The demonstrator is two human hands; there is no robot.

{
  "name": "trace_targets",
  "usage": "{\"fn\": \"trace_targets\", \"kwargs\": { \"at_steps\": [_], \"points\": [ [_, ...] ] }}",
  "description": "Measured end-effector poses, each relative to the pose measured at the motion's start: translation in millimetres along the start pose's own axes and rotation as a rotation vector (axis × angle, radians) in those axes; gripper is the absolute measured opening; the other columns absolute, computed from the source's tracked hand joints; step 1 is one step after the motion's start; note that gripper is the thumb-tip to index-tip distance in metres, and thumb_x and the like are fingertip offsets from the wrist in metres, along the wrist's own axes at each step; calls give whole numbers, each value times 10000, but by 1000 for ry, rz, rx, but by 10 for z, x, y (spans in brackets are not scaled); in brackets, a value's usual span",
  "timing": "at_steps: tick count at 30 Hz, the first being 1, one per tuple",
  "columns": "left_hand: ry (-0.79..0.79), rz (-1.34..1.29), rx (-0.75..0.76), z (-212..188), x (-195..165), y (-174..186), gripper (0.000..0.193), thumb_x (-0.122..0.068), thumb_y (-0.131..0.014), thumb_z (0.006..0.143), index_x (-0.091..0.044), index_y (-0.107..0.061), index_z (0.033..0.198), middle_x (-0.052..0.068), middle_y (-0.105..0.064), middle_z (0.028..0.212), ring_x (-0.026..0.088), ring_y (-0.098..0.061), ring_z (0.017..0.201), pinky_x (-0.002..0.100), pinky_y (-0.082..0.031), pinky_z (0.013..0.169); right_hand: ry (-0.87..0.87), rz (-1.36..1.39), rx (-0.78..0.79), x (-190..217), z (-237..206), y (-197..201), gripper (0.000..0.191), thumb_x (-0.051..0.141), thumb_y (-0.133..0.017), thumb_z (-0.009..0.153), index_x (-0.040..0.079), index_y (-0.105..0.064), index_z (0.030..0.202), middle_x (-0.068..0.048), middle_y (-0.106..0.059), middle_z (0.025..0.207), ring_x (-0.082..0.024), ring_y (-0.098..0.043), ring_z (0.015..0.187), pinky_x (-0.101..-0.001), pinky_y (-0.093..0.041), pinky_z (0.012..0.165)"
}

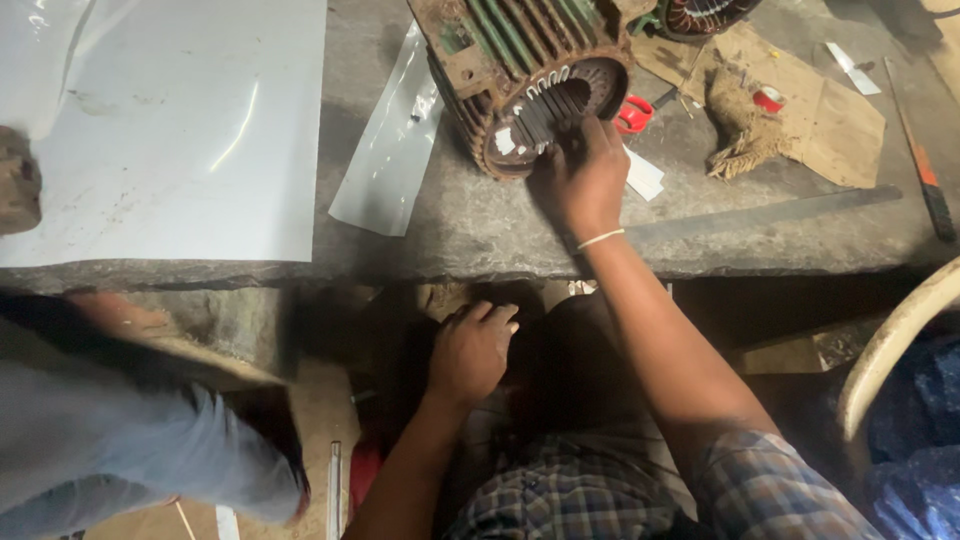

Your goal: The person sits at a workbench and fits white insulating liner strips into the slots of an electric motor stator housing. They tear and fold small pieces of white sheet material by hand, then press each folded liner into a stator slot, repeating the cycle across slots and repositioning the stator housing between insertions.

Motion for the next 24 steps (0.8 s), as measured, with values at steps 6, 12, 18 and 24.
{"fn": "trace_targets", "kwargs": {
  "at_steps": [6, 12, 18, 24],
  "points": [
    [-52, -27, -28, -4, -8, 11, 271, -238, -627, 946, -103, -726, 1159, 165, -710, 1093, 412, -657, 980, 508, -518, 862, -384, 192, -7, -552, -43, 74, 487, 30, -898, 765, 34, -528, 1082, -97, -661, 980, -209, -701, 827, -347, -567, 712],
    [-58, -27, -29, 2, 27, -40, 261, -240, -639, 926, -110, -727, 1134, 152, -715, 1071, 403, -659, 962, 505, -526, 837, -494, 458, 95, -755, -72, -212, 678, -4, -889, 771, 84, -419, 1253, -74, -672, 1037, -179, -711, 927, -295, -593, 770],
    [-108, -30, -82, 27, 28, -21, 254, -246, -659, 909, -121, -731, 1119, 153, -712, 1056, 403, -661, 951, 494, -540, 806, -471, 465, 123, -861, -11, -272, 638, -4, -889, 787, 91, -452, 1243, -83, -705, 1048, -179, -711, 946, -303, -577, 818],
    [-92, -68, -28, 33, 51, -117, 231, -228, -656, 931, -132, -733, 1127, 136, -717, 1019, 384, -675, 911, 487, -551, 783, -319, 292, 37, -817, 25, -248, 644, 19, -921, 774, 60, -440, 1201, -117, -715, 1043, -222, -718, 955, -335, -566, 851]
  ]
}}
Point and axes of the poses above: each hand's wrist, its own z-axis towards the middle knuckle, its own y-axis out of the back of the hand, x = y × z, the point moved 7 cm from there along z, towards the middle knuckle
